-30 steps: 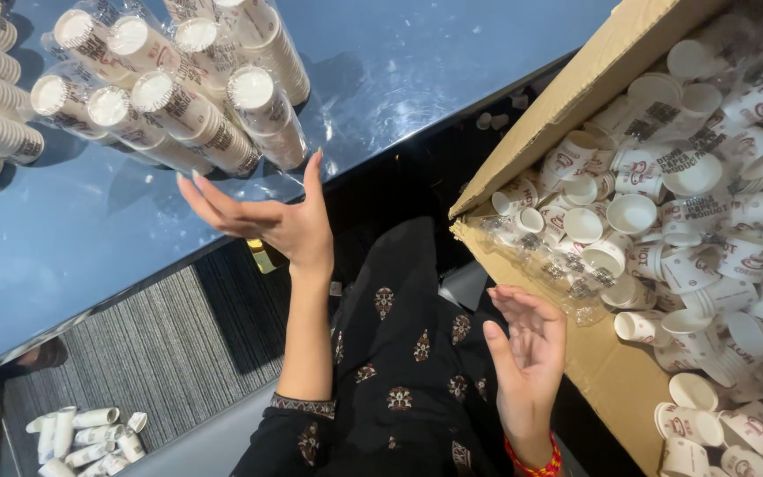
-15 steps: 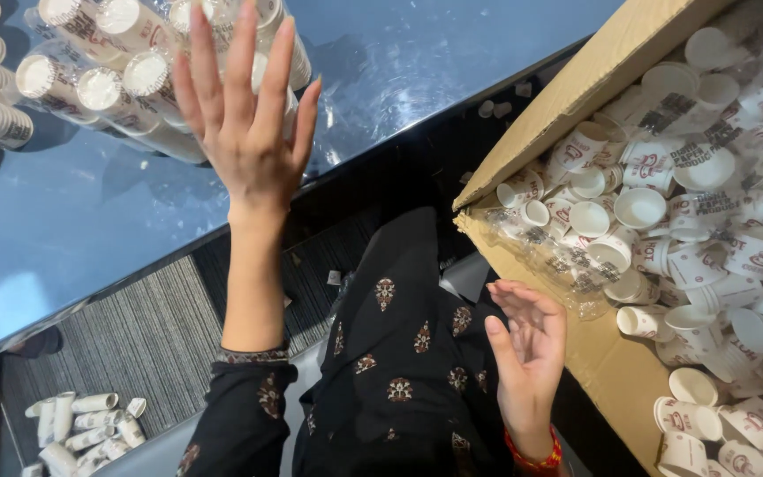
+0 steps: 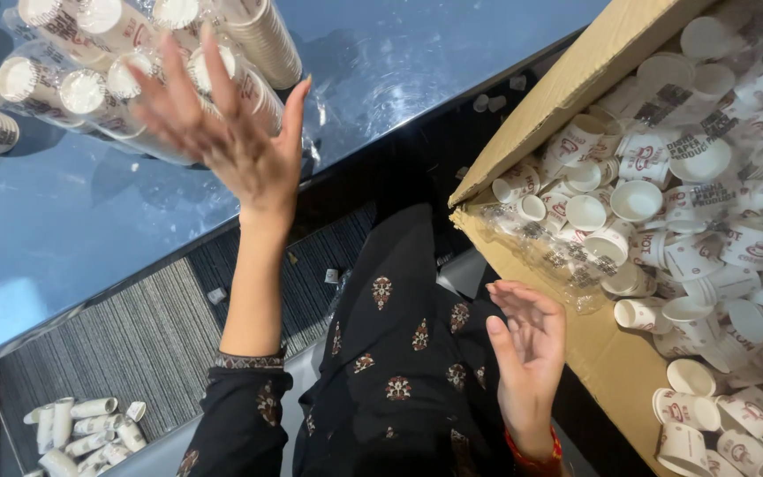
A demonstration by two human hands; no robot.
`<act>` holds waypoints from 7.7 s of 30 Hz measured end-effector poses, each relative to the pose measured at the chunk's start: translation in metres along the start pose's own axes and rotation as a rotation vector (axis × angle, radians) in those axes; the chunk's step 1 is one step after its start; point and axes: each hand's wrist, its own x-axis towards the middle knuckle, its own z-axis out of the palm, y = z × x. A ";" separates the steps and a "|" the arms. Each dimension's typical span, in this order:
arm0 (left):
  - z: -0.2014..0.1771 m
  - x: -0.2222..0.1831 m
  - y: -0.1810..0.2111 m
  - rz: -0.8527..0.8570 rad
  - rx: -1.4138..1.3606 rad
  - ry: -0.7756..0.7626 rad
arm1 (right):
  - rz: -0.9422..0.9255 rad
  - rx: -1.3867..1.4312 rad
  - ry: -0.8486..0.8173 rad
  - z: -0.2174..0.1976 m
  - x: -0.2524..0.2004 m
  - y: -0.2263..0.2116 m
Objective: Organizing, inspecting, and stacking paper cups from a box while handling plastic packaging.
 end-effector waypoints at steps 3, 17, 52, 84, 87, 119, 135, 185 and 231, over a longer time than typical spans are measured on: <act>-0.022 -0.013 -0.009 -0.180 -0.074 0.188 | 0.015 -0.019 0.032 -0.010 0.000 0.003; -0.028 -0.054 -0.042 -0.499 -0.412 -0.239 | 0.031 -0.026 0.052 -0.024 -0.001 0.006; -0.122 -0.081 0.244 0.257 -1.528 -0.899 | 0.641 -1.410 0.679 -0.186 -0.077 -0.101; -0.117 -0.096 0.284 -0.204 -1.705 -1.356 | -0.083 -0.932 0.514 -0.146 -0.011 -0.018; -0.114 -0.102 0.275 -0.535 -1.813 -1.523 | -0.094 -0.982 0.420 -0.137 -0.003 -0.018; -0.127 -0.085 0.255 -0.355 -1.839 -1.444 | -0.087 -0.683 0.375 -0.116 0.017 -0.022; -0.125 -0.072 0.252 -0.445 -1.441 -1.504 | 0.096 -0.691 0.457 -0.127 0.030 0.014; -0.128 -0.056 0.249 0.217 -1.450 -1.029 | -0.533 -0.570 0.674 -0.108 -0.023 -0.018; -0.134 -0.066 0.255 -0.082 -1.616 -1.401 | -0.351 -1.183 0.011 -0.098 0.003 -0.041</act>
